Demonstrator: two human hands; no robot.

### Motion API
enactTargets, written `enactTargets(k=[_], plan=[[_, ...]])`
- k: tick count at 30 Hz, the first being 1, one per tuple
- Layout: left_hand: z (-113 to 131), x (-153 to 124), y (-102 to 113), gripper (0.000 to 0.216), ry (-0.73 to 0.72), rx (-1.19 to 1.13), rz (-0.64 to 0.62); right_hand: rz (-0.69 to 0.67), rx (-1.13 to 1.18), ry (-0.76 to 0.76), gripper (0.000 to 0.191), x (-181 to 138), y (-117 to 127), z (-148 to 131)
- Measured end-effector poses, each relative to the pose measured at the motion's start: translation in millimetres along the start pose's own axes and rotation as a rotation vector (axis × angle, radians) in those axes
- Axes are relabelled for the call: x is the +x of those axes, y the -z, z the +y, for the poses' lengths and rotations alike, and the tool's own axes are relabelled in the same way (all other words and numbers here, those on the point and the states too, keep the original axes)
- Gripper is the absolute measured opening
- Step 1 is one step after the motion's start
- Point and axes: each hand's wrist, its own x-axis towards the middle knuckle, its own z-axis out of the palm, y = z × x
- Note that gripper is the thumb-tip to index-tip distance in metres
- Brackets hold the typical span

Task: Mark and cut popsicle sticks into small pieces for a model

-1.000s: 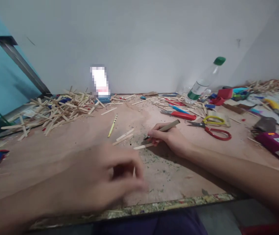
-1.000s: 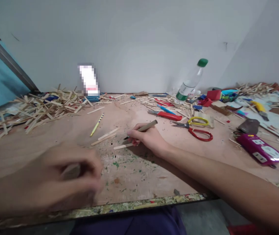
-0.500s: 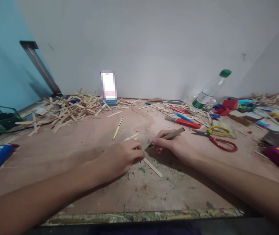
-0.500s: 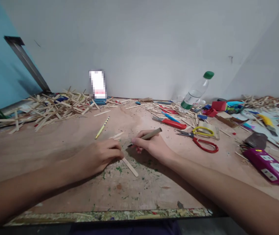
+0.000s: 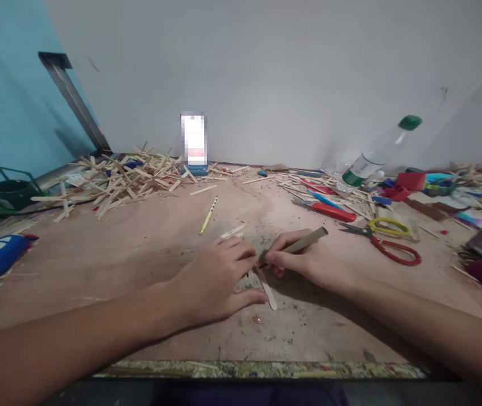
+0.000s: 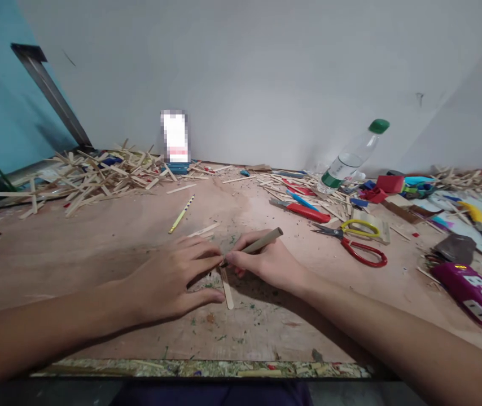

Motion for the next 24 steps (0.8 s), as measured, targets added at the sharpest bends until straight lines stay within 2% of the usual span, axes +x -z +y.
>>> enactTargets(k=[3,10,18,24], plan=[[0.0,0.6,-2.4,0.049,0.001,-0.017,0.009,-0.006,-0.033,0.008,0.023,0.0,-2.5,-0.1],[2.7,1.7,-3.5,0.069,0.056,0.018,-0.019,0.009,-0.071,0.015,0.02,2.5,-2.3,1.5],[1.1,1.9,-1.0,0.066,0.07,0.004,-0.043,0.011,-0.079,0.007,0.021,3.5,-2.8,-0.5],[0.7,2.6,-8.2,0.087,0.123,-0.008,-0.029,0.029,-0.084,0.005,0.023,2.5,-2.9,-0.4]])
